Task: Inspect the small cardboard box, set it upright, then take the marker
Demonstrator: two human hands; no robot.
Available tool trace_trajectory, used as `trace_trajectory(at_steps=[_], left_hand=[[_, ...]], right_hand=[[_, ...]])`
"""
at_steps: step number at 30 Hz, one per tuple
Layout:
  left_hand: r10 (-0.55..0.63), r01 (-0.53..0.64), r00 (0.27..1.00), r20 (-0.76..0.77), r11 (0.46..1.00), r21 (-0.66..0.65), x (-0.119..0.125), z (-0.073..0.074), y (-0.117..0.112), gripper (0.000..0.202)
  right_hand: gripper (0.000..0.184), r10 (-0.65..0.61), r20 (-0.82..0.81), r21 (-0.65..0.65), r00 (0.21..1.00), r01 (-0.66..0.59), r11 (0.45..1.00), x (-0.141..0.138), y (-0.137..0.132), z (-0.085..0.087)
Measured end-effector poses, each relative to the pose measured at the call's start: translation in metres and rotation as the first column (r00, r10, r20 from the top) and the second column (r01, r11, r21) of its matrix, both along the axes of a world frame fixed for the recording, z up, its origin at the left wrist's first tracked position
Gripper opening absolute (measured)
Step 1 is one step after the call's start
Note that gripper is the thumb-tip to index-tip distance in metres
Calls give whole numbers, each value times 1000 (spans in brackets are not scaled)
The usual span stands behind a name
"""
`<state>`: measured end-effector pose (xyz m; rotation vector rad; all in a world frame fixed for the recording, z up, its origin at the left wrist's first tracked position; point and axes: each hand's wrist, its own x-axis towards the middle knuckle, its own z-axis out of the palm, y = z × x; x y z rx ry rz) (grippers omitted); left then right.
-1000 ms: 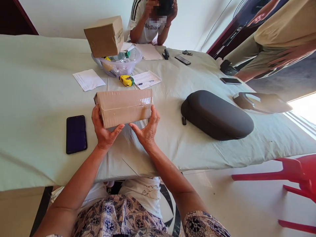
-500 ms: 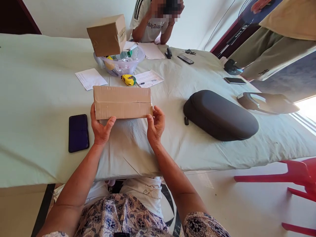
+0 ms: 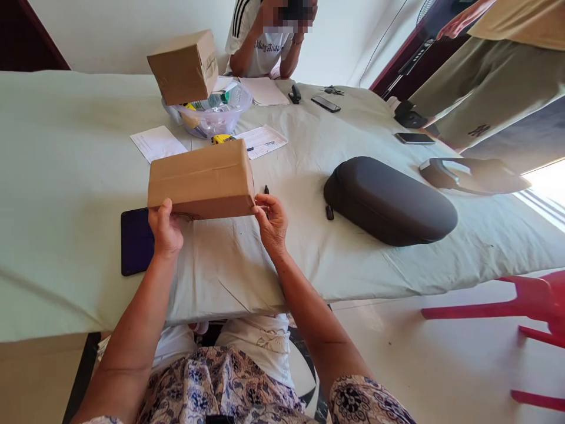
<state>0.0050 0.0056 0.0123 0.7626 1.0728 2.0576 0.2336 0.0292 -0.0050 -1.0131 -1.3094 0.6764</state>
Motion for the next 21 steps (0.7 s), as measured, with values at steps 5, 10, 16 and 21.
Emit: trace_trajectory(at_steps=[5, 10, 16, 21], left_hand=[[-69, 81, 972, 225, 996, -45, -6, 9, 1, 70], [-207, 242, 938, 277, 965, -100, -8, 7, -2, 69], [-306, 361, 906, 292, 920, -154, -9, 4, -3, 59], [-359, 426, 893, 272, 870, -250, -14, 4, -1, 63]], right_hand=[[33, -60, 12, -81, 998, 61, 995, 2, 5, -1], [49, 32, -84, 2, 996, -32, 999, 3, 2, -1], [67, -13, 69, 145, 998, 3, 989, 10, -3, 3], [78, 110, -29, 198, 994, -102, 975, 15, 6, 1]])
